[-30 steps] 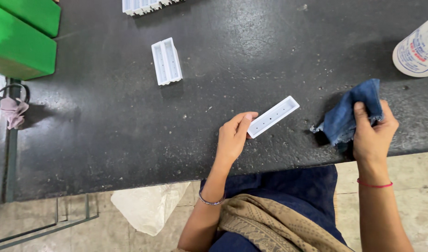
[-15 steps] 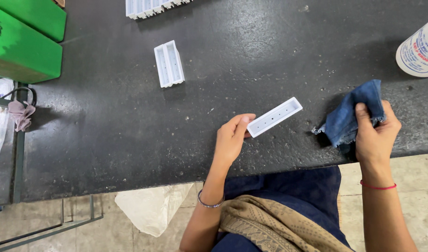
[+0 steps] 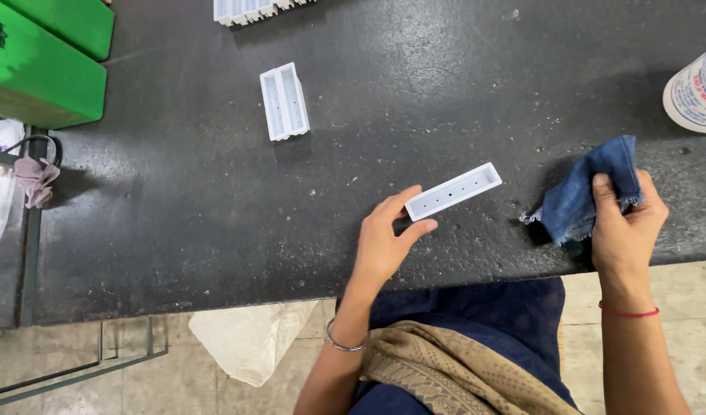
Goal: The person wipes small white plastic parts with a blue cloth on a dark worktable. They handle the parts one at a time, wiping each and placing them into a growing stack. A large white bottle is visible nearby, but the person does not use it during the clip.
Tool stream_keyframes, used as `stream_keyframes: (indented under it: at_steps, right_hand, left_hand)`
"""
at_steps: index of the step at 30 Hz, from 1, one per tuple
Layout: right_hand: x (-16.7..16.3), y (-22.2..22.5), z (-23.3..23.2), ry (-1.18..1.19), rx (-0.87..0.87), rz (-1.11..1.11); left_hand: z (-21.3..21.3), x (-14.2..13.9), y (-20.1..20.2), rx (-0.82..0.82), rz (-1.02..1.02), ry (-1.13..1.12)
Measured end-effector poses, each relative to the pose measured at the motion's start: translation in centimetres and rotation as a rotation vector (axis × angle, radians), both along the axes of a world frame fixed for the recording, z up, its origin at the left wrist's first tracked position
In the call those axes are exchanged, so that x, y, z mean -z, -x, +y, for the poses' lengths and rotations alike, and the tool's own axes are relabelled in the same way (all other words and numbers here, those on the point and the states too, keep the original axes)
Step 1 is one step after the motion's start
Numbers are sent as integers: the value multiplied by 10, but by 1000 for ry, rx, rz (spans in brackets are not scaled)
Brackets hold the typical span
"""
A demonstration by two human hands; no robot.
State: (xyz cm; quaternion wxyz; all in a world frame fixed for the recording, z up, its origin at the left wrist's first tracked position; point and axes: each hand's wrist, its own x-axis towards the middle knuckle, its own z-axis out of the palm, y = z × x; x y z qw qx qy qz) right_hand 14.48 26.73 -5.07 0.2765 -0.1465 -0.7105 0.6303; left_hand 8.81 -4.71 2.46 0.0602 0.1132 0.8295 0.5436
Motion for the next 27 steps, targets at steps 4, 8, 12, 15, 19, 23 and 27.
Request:
stream_keyframes:
  at_steps: [4,8,12,15,19,23,27]
  right_hand:
    - [1,0,0,4,12,-8]
    - [4,-1,2,-36,-3,4]
    - [8,0,4,-17,-6,2]
    - [9,0,4,-30,-10,11]
    - [8,-1,3,-35,-8,4]
    - [8,-1,3,-35,-1,-5]
    - [10,-2,4,-34,2,-2]
  left_hand:
    - [7,9,-1,-60,-47,-56]
    - [2,19,-2,-44,-76,-165]
    - [-3,28,-5,-39,-164,-326]
    - [-6,32,-6,-48,-204,-334]
    - [-7,35,-5,-45,-224,-404]
    - [-7,37,-5,-47,-228,-389]
    - [-7,38,-5,-51,-223,-395]
